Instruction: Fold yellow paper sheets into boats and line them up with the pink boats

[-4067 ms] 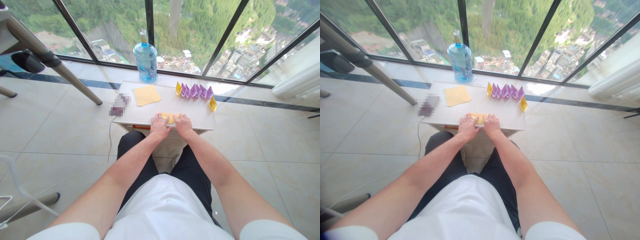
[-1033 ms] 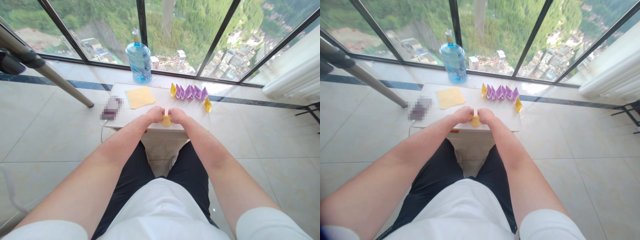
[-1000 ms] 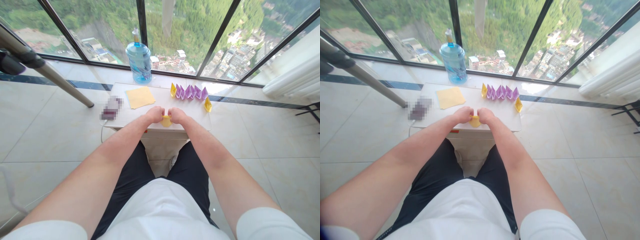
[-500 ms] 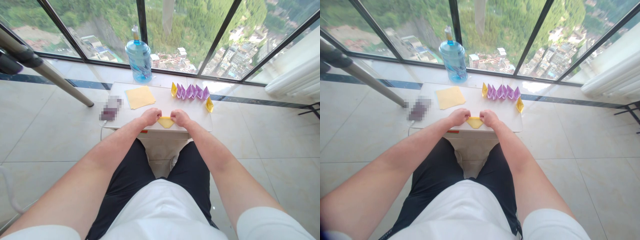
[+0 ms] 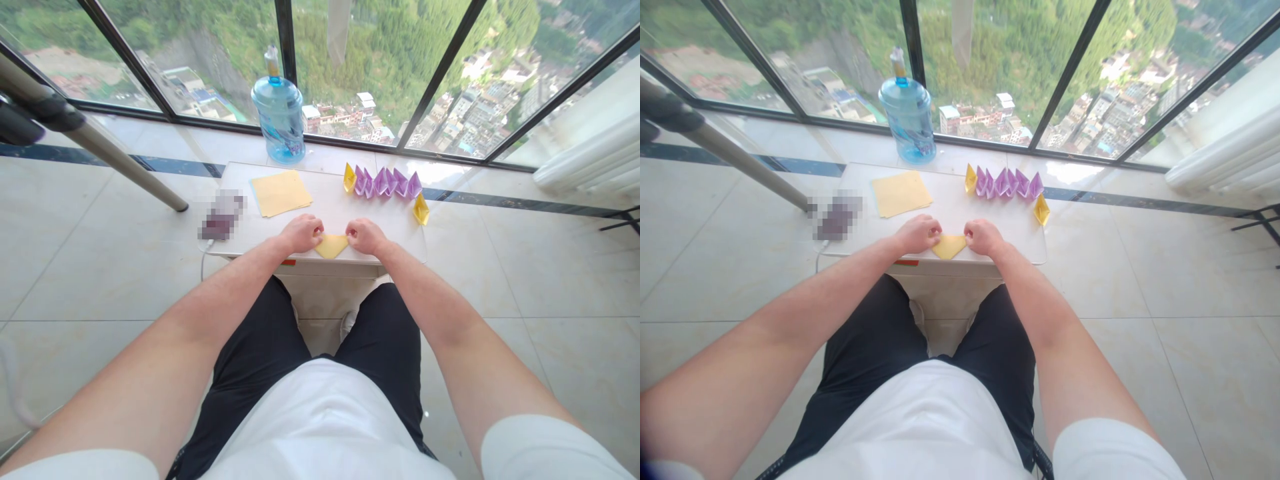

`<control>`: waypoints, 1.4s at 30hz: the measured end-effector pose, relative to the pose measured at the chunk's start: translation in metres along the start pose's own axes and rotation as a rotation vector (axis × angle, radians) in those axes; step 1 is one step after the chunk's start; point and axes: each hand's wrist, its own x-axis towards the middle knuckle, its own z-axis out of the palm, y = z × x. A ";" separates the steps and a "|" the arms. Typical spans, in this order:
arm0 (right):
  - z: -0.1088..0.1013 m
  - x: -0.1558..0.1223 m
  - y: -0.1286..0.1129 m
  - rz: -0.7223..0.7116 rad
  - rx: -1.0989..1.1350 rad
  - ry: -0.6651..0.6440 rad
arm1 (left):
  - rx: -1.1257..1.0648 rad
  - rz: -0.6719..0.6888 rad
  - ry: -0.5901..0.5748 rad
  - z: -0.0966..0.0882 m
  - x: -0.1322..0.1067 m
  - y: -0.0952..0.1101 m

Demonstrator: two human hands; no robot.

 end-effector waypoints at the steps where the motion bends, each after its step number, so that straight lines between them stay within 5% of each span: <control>1: 0.001 0.002 -0.004 -0.014 0.008 -0.011 | 0.004 0.005 -0.018 0.000 0.001 0.003; 19: 0.012 0.013 -0.021 -0.030 0.061 -0.033 | -0.052 0.050 0.012 0.010 -0.004 -0.002; 30: 0.019 -0.010 -0.003 -0.239 -0.122 0.054 | 0.064 0.202 0.117 0.017 -0.021 -0.013; 42: 0.011 -0.010 0.000 -0.160 -0.022 0.054 | -0.003 0.163 0.137 0.021 -0.019 -0.018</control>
